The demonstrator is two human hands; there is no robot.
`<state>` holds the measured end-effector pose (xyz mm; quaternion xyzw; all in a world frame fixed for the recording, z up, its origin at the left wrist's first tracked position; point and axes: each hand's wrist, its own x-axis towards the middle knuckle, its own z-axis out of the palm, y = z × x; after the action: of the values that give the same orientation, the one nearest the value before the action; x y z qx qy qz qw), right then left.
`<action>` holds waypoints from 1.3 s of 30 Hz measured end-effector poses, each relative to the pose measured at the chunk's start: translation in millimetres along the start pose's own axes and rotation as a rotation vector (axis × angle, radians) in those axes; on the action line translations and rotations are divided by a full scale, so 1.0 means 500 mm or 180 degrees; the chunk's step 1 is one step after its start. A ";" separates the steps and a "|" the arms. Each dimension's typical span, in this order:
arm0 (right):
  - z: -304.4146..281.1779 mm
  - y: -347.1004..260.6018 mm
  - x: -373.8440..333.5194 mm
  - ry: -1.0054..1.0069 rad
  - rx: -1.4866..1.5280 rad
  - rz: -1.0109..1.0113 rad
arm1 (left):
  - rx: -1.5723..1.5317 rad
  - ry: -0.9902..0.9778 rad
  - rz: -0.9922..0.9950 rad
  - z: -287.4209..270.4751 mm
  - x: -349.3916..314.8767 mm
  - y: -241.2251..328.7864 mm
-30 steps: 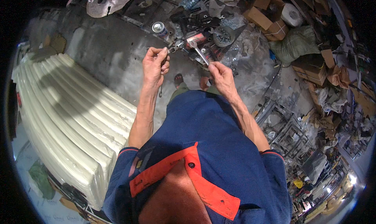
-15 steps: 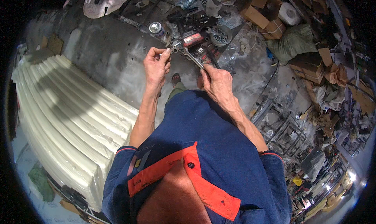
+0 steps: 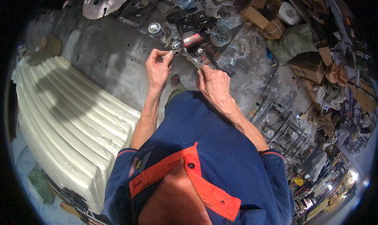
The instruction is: The person assembles small mechanical components using a wrench and applies lubricant from a spray can. He then handles a large black plastic part, measures it with a tape measure, and places it on a workbench.
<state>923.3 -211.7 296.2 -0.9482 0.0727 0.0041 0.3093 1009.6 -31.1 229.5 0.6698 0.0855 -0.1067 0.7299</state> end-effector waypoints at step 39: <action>-0.025 0.151 0.285 -0.1629 -0.1453 -0.3099 | 0.0759 -0.1600 -0.1736 0.007 -0.022 0.059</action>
<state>1053.0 -298.5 254.5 -0.8838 -0.4500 0.1058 0.0716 1006.7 -31.5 261.0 0.6556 0.0660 -0.4668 0.5899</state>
